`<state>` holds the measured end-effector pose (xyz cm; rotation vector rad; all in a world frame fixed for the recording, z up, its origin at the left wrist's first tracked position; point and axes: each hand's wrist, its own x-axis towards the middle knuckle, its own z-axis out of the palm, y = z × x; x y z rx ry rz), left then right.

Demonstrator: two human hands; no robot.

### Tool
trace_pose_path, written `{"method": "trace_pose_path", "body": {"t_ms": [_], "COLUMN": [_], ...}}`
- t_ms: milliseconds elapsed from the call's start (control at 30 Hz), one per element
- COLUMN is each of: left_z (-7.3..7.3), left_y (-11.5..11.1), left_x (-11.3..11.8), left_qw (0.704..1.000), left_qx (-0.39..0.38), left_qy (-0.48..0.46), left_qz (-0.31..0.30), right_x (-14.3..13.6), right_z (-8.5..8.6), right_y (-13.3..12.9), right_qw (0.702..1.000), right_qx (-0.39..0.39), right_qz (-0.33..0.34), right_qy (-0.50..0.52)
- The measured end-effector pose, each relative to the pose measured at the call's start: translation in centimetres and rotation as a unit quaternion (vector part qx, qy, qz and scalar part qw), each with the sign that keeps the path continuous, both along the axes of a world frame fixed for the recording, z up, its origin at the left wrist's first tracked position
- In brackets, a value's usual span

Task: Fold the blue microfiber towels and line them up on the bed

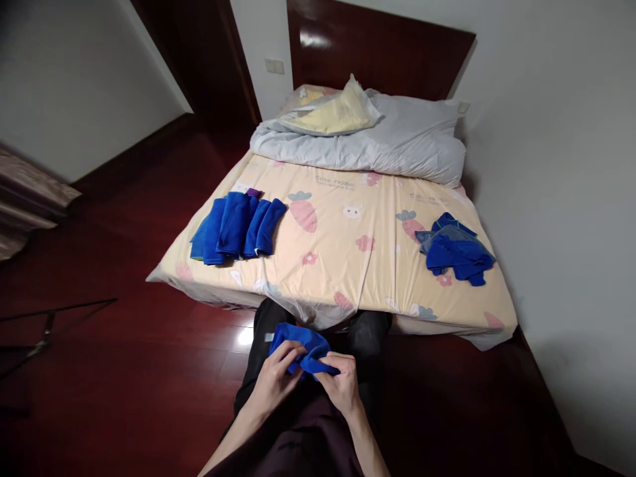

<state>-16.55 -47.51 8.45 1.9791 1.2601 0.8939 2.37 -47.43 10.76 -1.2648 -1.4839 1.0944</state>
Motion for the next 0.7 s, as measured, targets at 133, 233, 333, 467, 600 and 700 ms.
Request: {"method": "trace_pose_path", "body": {"t_ms": [133, 233, 333, 467, 600, 700], "left_z": [-1.3, -2.5, -4.2, -6.6, -7.0, -5.6], "left_y": [1.1, 1.7, 1.6, 1.1, 1.5, 2.5], "left_x": [-2.1, -3.3, -3.4, -3.4, -6.1, -9.7], "left_qw": [0.997, 0.995, 0.988, 0.974, 0.975, 0.971], "left_qx": [-0.013, -0.066, -0.129, -0.151, -0.109, -0.035], "left_qy": [-0.007, 0.020, 0.087, 0.167, 0.172, 0.165], "left_qz": [0.071, 0.065, 0.006, 0.003, 0.091, 0.172], "right_x": [1.4, 2.1, 2.2, 3.1, 5.7, 7.6], "right_z": [0.1, -1.7, -4.0, -6.6, -7.8, -7.9], "right_y": [0.2, -0.2, -0.9, -2.1, -2.5, -2.3], "right_qw": [0.999, 0.996, 0.979, 0.941, 0.891, 0.895], "right_qx": [-0.016, -0.043, -0.080, -0.147, -0.192, -0.164], "right_qz": [-0.011, -0.063, -0.157, -0.214, -0.283, -0.301], "right_qy": [0.027, 0.042, 0.099, 0.217, 0.297, 0.285]}}
